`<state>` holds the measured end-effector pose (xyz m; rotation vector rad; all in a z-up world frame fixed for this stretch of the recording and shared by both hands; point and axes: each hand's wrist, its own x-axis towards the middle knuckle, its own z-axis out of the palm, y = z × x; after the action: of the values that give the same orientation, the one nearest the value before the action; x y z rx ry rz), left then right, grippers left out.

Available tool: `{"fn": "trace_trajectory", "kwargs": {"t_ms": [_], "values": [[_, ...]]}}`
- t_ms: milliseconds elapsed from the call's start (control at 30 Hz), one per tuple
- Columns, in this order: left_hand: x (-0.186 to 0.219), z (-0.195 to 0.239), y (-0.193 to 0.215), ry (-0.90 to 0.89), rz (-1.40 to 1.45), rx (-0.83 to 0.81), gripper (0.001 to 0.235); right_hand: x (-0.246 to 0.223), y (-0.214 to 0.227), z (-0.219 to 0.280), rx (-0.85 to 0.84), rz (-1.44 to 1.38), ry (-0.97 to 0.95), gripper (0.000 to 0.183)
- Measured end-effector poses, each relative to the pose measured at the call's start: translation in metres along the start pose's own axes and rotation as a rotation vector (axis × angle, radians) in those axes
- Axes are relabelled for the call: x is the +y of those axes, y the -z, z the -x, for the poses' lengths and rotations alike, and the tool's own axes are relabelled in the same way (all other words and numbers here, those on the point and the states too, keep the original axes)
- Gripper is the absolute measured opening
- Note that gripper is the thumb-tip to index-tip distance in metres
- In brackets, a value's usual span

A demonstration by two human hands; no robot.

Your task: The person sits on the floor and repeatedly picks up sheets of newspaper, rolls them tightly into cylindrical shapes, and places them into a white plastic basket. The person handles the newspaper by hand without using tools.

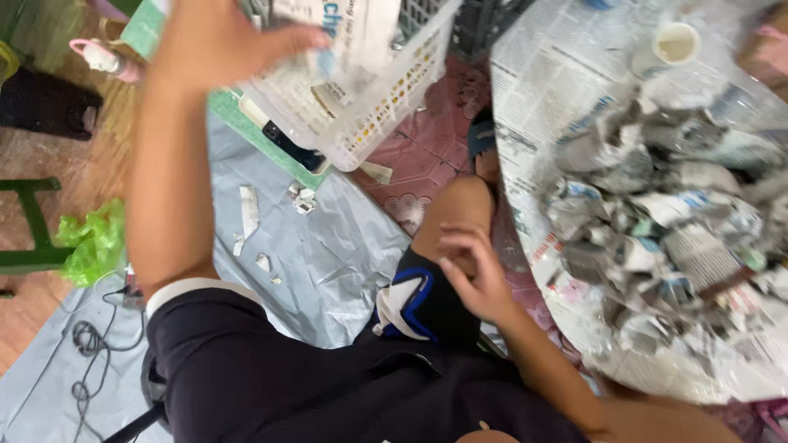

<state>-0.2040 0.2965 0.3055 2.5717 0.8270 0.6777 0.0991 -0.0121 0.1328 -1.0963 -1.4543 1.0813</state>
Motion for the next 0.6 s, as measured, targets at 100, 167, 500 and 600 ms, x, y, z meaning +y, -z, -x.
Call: {"fn": "trace_trajectory", "kwargs": {"t_ms": [100, 167, 500, 600], "values": [[0.071, 0.019, -0.062, -0.204, 0.233, 0.160, 0.021, -0.010, 0.016, 0.022, 0.072, -0.198, 0.031, 0.054], [0.123, 0.033, -0.126, -0.044, 0.304, 0.166, 0.024, -0.013, 0.021, 0.036, 0.167, -0.337, 0.073, 0.066], [0.266, 0.120, -0.321, 0.304, 1.282, -0.183, 0.017, -0.002, 0.063, 0.156, 0.638, -0.422, -0.064, 0.046], [0.279, 0.136, -0.339, 0.278, 1.274, -0.202, 0.017, 0.010, 0.071, 0.192, 0.732, -0.362, -0.133, 0.034]]}}
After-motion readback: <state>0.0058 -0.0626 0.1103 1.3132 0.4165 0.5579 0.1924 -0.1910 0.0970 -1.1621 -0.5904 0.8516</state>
